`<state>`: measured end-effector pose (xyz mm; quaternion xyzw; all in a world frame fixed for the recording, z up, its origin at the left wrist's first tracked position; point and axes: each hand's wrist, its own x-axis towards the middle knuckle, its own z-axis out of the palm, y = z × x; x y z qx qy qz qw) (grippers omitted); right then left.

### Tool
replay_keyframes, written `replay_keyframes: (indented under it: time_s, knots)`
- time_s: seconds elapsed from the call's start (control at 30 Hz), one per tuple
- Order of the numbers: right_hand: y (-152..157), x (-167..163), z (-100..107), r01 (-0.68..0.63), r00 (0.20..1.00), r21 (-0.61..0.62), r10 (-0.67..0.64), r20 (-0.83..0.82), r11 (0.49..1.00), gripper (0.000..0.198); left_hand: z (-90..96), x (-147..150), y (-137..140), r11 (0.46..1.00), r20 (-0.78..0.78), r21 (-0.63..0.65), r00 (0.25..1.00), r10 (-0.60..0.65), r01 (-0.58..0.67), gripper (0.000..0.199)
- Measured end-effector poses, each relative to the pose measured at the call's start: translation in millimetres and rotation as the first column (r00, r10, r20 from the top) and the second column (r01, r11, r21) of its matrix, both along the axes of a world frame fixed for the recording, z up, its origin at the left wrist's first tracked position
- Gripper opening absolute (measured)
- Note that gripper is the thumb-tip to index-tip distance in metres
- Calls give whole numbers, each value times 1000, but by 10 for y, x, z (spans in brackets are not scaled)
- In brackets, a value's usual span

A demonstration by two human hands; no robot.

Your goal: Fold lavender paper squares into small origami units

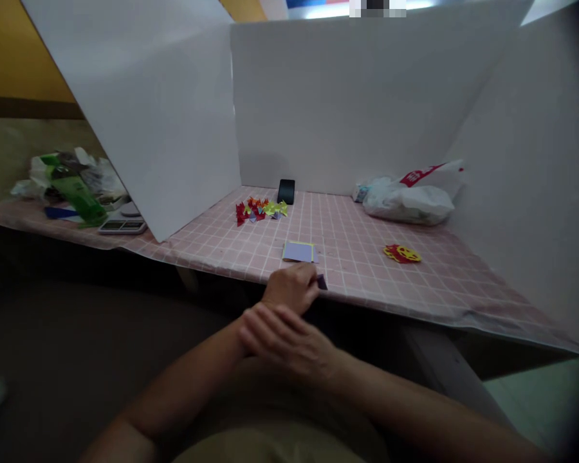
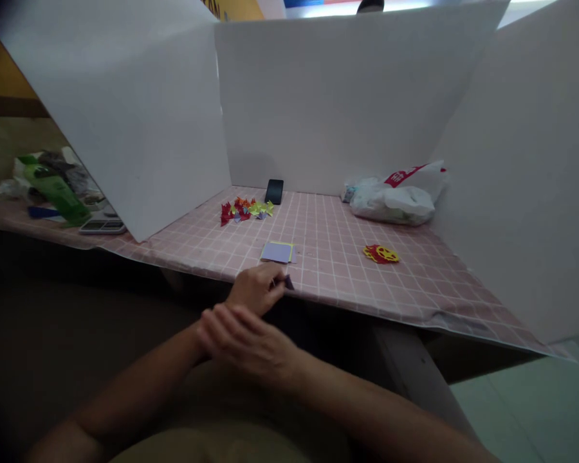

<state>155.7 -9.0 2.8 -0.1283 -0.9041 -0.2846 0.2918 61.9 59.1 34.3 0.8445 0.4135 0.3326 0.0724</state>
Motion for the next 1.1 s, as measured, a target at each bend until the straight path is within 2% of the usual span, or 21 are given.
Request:
replay_keyframes:
  time_s: [0.07,0.1,0.13,0.2,0.27,0.37,0.43,0.5,0.53,0.6,0.73,0.8,0.97,1.03,1.1]
  knots:
    - [80,230,133,38,992,-122,-52,-118,992,37,11,-184,8,999,63,-40,998,-11,13,11]
    - [109,321,209,30,970,-194,-76,-232,980,33,12,-270,-10,999,79,-42,997,-5,8,12]
    - [131,389,287,6,922,-265,-108,-371,964,28,9,-345,-41,999,117,-37,993,24,-20,11]
    - [160,455,429,-12,765,-429,-269,-586,903,15,-3,-454,-134,999,309,-42,951,33,-21,10]
    - [183,448,521,-76,714,-619,-390,-581,782,13,-19,-513,-238,998,447,-67,894,41,-12,7]
    - [216,378,535,-234,727,-779,-428,-538,582,10,-31,-544,-346,993,522,-99,853,-5,66,7]
    - [222,332,492,-281,746,-810,-414,-521,514,6,-29,-542,-374,990,536,-89,843,-45,110,7]
    - [210,301,450,-306,732,-828,-440,-520,470,6,-26,-530,-380,990,529,-55,845,-80,128,8]
    - [198,292,439,-317,730,-832,-443,-521,456,6,-26,-523,-379,991,518,-33,850,-93,129,9]
    - [171,284,437,-328,729,-824,-432,-532,461,6,-31,-507,-377,992,486,10,866,-116,127,10]
    - [140,284,467,-307,725,-798,-415,-549,519,5,-44,-483,-374,988,432,92,889,-154,127,11]
    - [145,288,471,-313,726,-803,-418,-547,508,6,-46,-476,-373,986,428,108,890,-160,125,12]
    - [177,303,447,-371,726,-829,-426,-540,418,9,-38,-472,-373,985,412,102,896,-166,136,12]
    - [183,305,442,-361,727,-832,-430,-534,422,8,-35,-473,-376,984,398,114,902,-170,135,12]
    - [185,303,443,-335,731,-828,-430,-530,450,8,-33,-473,-380,982,378,136,909,-176,134,13]
